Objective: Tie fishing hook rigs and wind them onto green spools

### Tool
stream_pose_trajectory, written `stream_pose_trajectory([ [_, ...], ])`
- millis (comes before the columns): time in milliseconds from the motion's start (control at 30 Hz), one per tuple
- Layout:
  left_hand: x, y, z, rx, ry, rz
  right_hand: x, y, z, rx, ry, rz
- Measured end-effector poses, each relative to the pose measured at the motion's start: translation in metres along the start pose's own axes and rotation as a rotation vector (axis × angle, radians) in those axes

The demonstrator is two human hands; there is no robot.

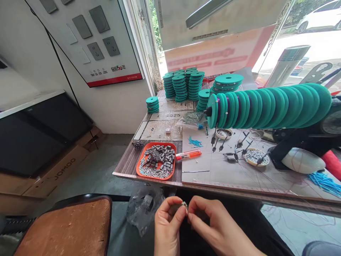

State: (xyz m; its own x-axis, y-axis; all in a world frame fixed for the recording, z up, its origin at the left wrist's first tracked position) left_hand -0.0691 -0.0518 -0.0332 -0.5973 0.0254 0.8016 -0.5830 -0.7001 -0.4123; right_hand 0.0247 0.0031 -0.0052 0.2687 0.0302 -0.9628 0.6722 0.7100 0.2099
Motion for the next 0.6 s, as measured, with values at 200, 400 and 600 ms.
stream_pose_trajectory([
  [200, -0.001, -0.003, 0.001, -0.017, 0.040, 0.067, 0.001, 0.000, 0.001, 0.015, 0.005, -0.008],
  [400, -0.009, 0.000, -0.001, -0.015, 0.097, 0.127, -0.002, 0.000, 0.001, 0.050, 0.102, 0.053],
  [600, -0.022, 0.005, -0.005, 0.010, 0.164, 0.223, -0.009, 0.000, 0.003, 0.143, 0.324, 0.221],
])
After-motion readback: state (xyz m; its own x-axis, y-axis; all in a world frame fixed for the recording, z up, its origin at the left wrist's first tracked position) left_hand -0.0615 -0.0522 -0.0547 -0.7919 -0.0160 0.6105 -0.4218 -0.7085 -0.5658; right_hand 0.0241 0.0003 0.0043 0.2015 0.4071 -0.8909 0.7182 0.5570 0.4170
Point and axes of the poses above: each hand's wrist, its own z-axis away from the middle knuckle, its own y-axis out of the back of the hand, x = y × z, the point moved 6 cm from there along -z, towards the middle knuckle, and after that the axes turned 1 degree about -z, right-handed, at the moved point
